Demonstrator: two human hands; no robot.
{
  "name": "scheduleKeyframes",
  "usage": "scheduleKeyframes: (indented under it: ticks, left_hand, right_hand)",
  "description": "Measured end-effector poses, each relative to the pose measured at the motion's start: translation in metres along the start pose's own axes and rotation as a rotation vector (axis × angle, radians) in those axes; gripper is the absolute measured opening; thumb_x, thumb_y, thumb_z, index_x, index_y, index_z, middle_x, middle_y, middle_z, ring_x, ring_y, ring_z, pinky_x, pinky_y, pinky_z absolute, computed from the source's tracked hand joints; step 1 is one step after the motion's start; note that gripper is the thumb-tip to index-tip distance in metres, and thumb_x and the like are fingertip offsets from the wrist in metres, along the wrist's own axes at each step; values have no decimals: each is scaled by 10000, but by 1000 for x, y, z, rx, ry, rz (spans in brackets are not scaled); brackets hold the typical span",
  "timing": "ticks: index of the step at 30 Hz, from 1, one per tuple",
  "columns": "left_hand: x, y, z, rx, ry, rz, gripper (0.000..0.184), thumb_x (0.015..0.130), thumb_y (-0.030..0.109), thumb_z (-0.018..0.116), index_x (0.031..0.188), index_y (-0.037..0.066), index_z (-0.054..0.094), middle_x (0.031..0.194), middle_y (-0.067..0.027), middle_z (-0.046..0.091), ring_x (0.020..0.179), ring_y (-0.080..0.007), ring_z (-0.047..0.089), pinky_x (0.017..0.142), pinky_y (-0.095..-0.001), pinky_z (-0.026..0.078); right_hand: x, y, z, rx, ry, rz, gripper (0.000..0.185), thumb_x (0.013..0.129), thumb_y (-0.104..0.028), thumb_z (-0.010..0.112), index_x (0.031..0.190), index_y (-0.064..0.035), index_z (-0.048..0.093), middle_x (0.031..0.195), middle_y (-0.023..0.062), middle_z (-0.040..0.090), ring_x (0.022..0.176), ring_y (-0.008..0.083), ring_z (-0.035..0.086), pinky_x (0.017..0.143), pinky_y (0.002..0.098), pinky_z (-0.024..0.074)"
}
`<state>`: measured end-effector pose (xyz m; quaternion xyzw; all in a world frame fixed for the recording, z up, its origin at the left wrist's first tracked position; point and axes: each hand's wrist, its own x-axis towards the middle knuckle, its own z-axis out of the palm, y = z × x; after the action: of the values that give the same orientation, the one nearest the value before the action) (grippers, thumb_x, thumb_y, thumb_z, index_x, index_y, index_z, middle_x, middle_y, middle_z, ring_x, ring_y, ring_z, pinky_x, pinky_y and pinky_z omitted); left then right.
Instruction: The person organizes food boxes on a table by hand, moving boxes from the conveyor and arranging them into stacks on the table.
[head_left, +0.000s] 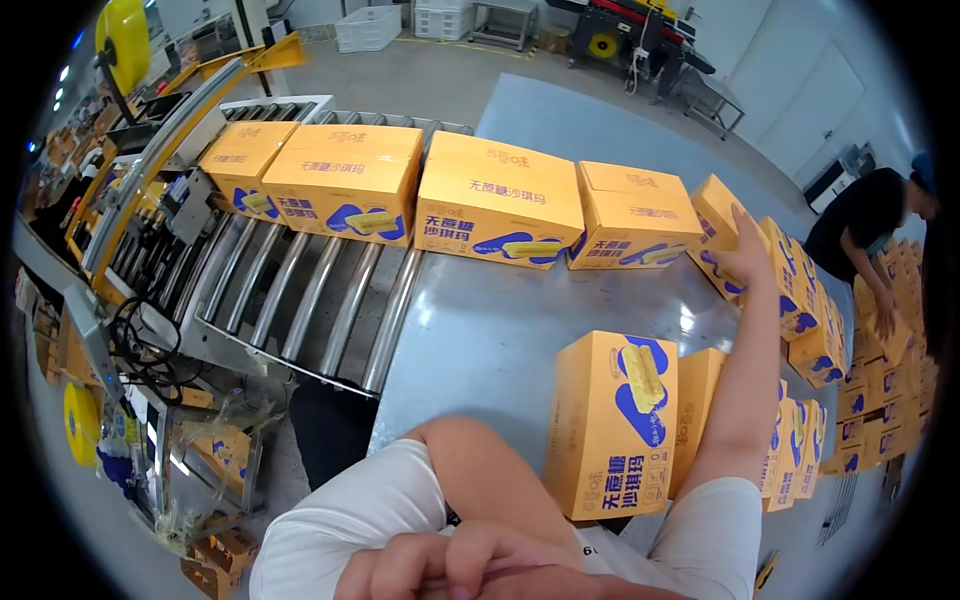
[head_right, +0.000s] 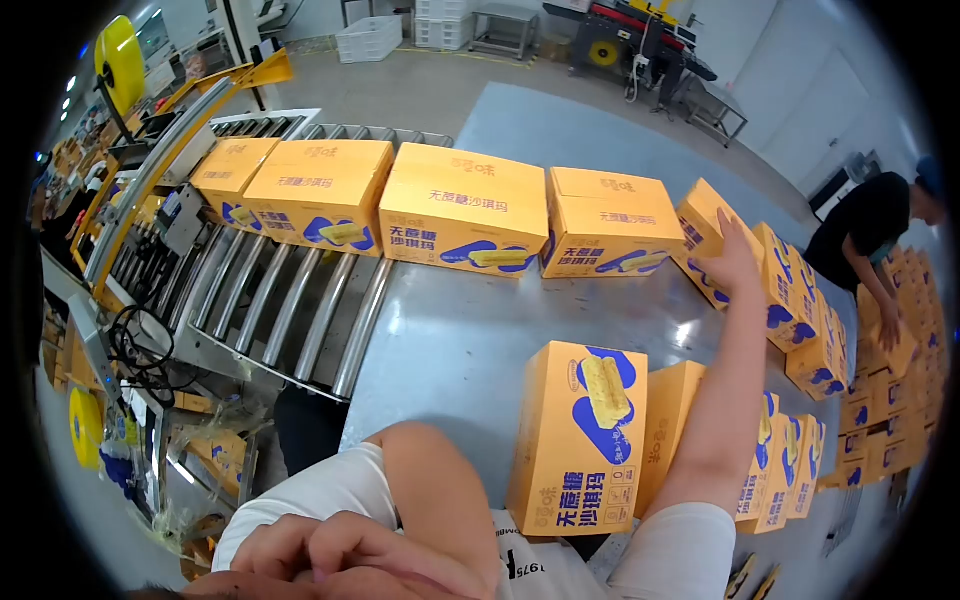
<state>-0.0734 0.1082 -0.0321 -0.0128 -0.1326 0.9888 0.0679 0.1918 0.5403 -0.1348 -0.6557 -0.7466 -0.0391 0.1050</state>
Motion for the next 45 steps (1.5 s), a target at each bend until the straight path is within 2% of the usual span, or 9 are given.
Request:
scheduleKeyframes:
  ticks: [11,17,18,24,27,32,36,39,45]
  left_hand:
    - [5,-5,7,-5,20,-74,221,1048,273,552,1215,235,691,1229,126,675,1074,-40,574,837,-279,360]
    - [1,-1,-11,99,-43,-66,203,1033,287,559,1191,248,680,1175,148,655,1025,-37,557,821,-287,346]
    - [-2,-2,-12,118,-39,-57,194,1029,292,562,1181,251,675,1155,155,647,1010,-36,551,816,-290,341]
    - [-16,-10,-10,148,13,-9,149,1014,299,578,1135,254,651,1118,176,630,978,-30,539,805,-307,333]
    - [-18,-17,-7,142,39,6,146,1015,295,577,1133,252,652,1119,175,632,978,-31,542,803,-306,334]
    - [-12,-6,-14,160,64,9,150,1020,287,576,1139,243,656,1125,165,640,989,-32,550,804,-300,340]
    - [-11,-10,-6,151,59,3,153,1023,280,574,1143,235,659,1130,157,647,997,-33,556,805,-295,345]
    - [-8,-11,-2,152,53,11,156,1026,275,573,1147,230,661,1134,151,651,1003,-33,561,805,-291,349]
    - [1,-12,9,121,60,35,161,1032,265,571,1153,219,665,1142,140,661,1016,-35,570,806,-284,356]
  right_hand:
    - [59,19,18,246,25,151,939,833,-645,734,1435,53,552,1417,253,606,1340,347,578,1131,401,441]
    - [91,73,39,-39,-92,45,1264,615,-699,858,1615,-116,351,1652,269,298,1549,431,249,1239,519,273]
    - [101,82,44,80,-146,64,1334,556,-660,895,1651,-225,269,1710,245,125,1583,451,75,1257,579,177]
    - [117,82,43,155,-116,82,1176,600,-561,879,1615,-263,363,1647,238,299,1535,416,268,1223,611,240]
    - [70,8,5,-124,27,358,1040,673,-558,848,1570,-239,429,1519,217,486,1433,347,451,1145,623,347]
    - [72,-47,-41,97,259,118,892,760,-477,858,1510,-183,477,1248,195,699,1240,351,635,1006,557,477]
    - [16,-135,-32,80,-264,-737,1239,569,-279,978,1611,-212,313,1538,213,467,1426,407,450,1189,490,375]
    - [2,-160,-11,-81,-353,-600,1393,451,-238,976,1639,-248,247,1608,207,355,1499,412,334,1251,498,284]
    - [40,-108,0,-330,-72,-237,1397,497,-516,898,1664,-336,153,1547,233,397,1454,377,395,1094,567,352]
